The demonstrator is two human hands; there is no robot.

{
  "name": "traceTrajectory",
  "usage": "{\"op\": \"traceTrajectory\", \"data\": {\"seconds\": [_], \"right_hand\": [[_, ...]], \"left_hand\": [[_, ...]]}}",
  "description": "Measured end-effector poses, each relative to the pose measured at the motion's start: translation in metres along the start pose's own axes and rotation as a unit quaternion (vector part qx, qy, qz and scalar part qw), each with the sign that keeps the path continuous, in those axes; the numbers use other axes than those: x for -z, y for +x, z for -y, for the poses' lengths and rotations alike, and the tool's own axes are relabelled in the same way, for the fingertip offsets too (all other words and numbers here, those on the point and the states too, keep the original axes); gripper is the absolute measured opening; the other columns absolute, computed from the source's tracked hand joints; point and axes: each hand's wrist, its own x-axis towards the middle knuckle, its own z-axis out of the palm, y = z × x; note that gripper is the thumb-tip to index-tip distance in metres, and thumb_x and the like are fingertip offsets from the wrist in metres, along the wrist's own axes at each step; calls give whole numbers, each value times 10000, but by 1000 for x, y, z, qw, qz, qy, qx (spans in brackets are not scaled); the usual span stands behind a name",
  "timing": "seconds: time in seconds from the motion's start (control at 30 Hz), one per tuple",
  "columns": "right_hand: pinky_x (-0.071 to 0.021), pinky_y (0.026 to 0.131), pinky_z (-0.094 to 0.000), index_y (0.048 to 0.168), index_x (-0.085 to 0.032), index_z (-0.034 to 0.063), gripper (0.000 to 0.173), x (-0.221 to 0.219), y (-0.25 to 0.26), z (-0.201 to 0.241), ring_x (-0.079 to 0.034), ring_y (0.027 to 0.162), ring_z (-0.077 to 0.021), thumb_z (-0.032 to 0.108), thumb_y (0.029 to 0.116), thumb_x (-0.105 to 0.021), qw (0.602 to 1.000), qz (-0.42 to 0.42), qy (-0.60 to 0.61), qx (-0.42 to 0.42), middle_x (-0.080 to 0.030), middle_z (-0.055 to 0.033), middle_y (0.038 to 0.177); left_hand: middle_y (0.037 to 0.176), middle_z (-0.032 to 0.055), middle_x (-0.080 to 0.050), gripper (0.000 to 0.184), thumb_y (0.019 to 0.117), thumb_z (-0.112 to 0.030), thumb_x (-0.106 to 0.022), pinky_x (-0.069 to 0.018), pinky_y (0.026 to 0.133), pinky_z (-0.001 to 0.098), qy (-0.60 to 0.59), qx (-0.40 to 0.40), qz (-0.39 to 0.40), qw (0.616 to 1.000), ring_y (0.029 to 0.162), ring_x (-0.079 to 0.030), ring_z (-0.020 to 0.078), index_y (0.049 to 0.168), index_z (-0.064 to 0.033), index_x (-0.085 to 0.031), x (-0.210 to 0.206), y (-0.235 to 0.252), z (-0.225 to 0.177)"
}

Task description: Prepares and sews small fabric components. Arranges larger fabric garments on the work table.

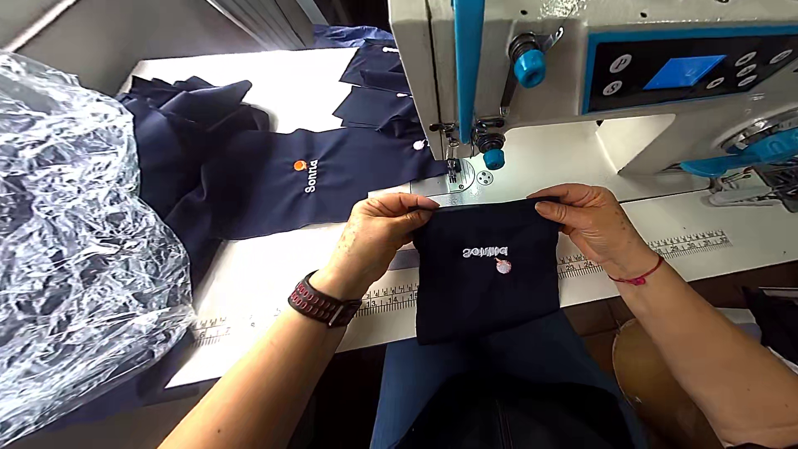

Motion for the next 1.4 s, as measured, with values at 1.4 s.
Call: {"op": "traceTrajectory", "data": {"seconds": [1.4], "right_hand": [[-393, 424, -129, 864, -791, 61, 91, 6, 28, 30, -510, 453, 19, -23, 863, -758, 960, 78, -244, -111, -681, 33, 625]], "left_hand": [[784, -50, -759, 154, 898, 54, -698, -548, 557, 146, 182, -27, 37, 982, 590, -648, -27, 972, -49, -784, 14, 27, -7]]}}
